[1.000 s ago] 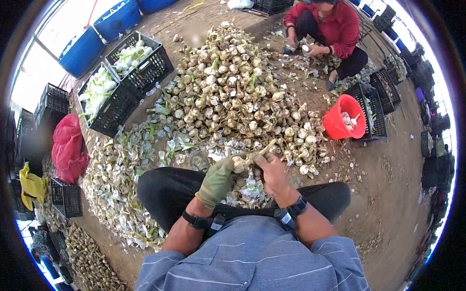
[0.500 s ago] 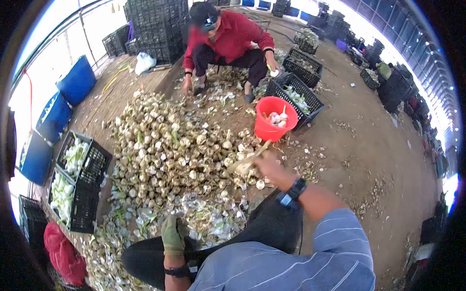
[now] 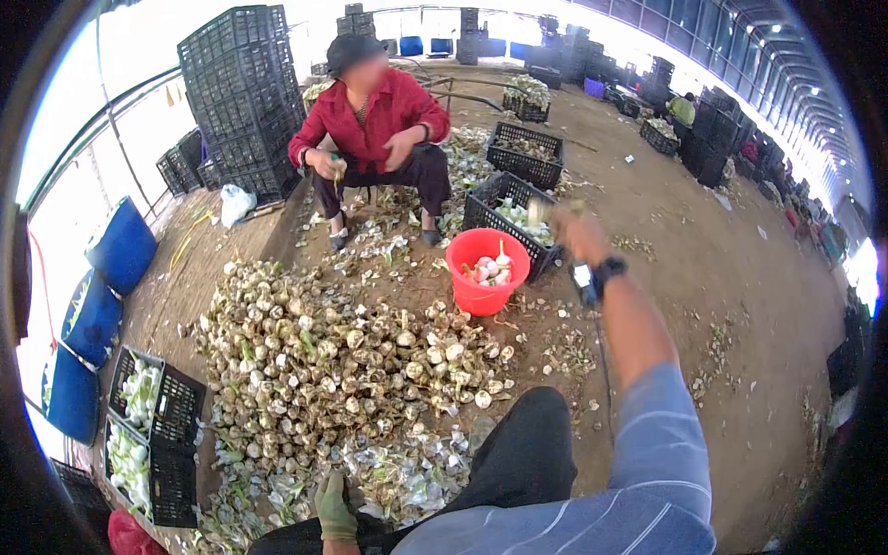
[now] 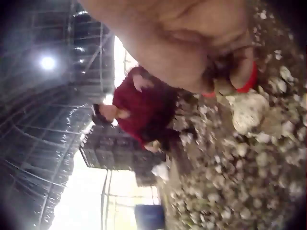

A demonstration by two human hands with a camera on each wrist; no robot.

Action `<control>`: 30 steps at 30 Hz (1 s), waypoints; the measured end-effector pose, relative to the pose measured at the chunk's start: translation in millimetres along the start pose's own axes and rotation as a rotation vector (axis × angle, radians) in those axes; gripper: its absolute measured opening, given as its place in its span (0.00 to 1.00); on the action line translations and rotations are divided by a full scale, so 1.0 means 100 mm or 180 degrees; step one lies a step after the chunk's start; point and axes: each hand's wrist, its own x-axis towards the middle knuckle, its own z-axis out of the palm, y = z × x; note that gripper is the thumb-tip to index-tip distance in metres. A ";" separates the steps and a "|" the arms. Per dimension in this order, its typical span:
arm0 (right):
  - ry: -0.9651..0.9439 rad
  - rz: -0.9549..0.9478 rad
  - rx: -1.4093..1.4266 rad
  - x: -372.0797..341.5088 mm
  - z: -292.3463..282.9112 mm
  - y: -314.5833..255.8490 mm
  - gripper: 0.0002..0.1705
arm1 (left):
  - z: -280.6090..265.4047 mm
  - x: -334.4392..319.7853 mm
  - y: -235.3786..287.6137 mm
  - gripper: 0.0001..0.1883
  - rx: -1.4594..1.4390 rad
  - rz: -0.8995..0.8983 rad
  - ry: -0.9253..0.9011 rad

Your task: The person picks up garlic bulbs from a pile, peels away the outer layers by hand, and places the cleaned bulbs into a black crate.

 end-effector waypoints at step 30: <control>-0.2981 -0.1568 0.0340 -1.16 3.20 -2.53 0.18 | 0.24 -0.01 0.28 0.16 0.0730 -0.0016 0.0264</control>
